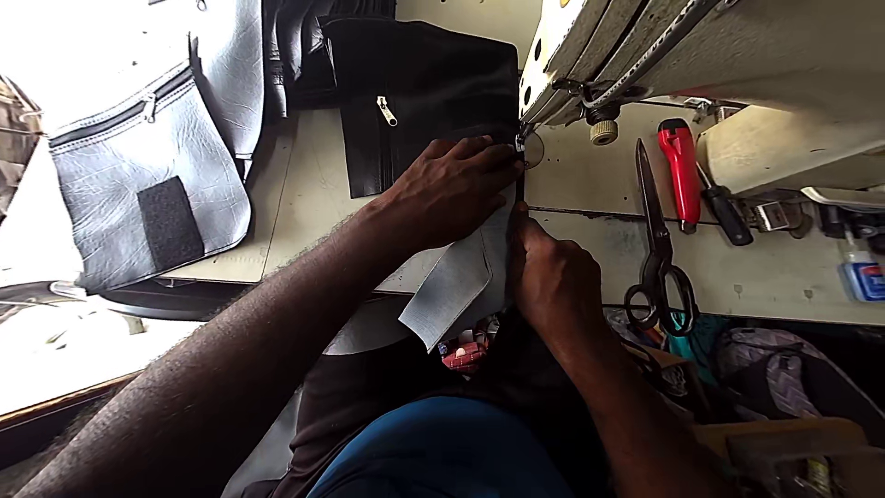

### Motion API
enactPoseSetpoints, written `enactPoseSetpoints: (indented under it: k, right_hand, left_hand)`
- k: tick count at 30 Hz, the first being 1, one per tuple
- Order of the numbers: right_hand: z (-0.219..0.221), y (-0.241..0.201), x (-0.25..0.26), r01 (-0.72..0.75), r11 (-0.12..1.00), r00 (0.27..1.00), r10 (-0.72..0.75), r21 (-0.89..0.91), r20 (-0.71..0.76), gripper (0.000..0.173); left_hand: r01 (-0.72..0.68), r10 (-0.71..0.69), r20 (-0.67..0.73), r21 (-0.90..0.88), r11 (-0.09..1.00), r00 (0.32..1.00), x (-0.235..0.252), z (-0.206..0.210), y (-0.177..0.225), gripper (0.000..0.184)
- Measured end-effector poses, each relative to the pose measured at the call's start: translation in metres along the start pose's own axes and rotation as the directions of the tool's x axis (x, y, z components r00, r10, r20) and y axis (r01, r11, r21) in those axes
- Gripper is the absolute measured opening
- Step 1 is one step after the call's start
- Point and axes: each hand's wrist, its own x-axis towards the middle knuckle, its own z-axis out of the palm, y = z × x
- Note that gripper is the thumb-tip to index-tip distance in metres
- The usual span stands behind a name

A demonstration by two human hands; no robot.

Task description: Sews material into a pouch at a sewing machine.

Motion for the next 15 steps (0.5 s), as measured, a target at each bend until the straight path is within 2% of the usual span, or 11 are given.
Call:
enactPoseSetpoints:
  k: [11, 15]
  right_hand:
    - [-0.001, 0.0008, 0.0056, 0.025, 1.0, 1.0, -0.025, 0.009, 0.001, 0.036]
    - [-0.0009, 0.0013, 0.0074, 0.03, 1.0, 0.999, -0.03, -0.008, 0.013, 0.038]
  left_hand:
    - [-0.017, 0.017, -0.014, 0.022, 1.0, 1.0, 0.0026, 0.0007, -0.0041, 0.053]
    - [-0.105, 0.112, -0.091, 0.07, 0.992, 0.99, 0.0007, 0.0016, 0.0033, 0.041]
